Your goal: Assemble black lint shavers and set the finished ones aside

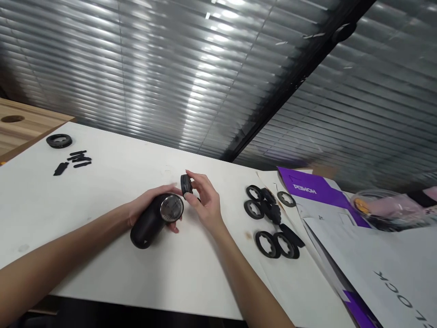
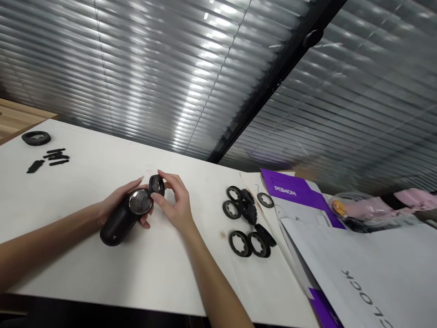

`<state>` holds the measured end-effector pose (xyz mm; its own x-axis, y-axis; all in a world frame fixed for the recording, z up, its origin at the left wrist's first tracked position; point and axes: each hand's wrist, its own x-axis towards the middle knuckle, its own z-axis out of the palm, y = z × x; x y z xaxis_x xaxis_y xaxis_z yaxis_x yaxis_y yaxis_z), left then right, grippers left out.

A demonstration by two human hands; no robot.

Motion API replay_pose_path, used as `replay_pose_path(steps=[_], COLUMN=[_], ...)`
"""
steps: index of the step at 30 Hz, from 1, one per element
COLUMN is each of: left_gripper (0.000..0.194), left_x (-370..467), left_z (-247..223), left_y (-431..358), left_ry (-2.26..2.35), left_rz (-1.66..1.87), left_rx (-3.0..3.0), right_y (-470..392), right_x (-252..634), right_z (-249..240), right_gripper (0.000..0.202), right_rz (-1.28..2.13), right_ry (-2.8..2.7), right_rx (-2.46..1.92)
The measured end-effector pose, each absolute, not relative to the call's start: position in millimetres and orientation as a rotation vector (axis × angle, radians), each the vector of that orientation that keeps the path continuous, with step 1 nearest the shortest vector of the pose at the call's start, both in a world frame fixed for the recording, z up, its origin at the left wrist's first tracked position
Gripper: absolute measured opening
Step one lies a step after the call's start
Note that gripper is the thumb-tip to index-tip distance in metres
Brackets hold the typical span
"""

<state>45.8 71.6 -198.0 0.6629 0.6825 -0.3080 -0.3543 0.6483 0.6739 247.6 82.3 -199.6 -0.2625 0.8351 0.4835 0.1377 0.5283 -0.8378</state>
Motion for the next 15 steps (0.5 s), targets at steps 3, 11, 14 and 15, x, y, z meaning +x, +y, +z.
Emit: replay_pose_path(steps=[3, 11, 14, 15], left_gripper=[0.05, 0.062, 0.061, 0.061], left_x=[43, 51, 52, 53], left_z=[-195, -191, -189, -188], left_y=[72, 69, 67, 67], left_ry=[0.616, 0.635, 0.656, 0.669], left_rz=[0.474, 0.641, 0.692, 0.703], left_rx=[0.676, 0.714, 0.723, 0.72], right_y=[84, 85, 85, 86], right_x=[251, 249, 250, 250], right_z=[-197, -201, -202, -201], right_gripper=[0.044, 0.048, 0.048, 0.049], right_rz=[0.853, 0.777, 0.795, 0.811], right_ry=[-1.766, -1.841, -1.831, -1.825], right_rx=[-0.867, -0.886, -0.879, -0.879])
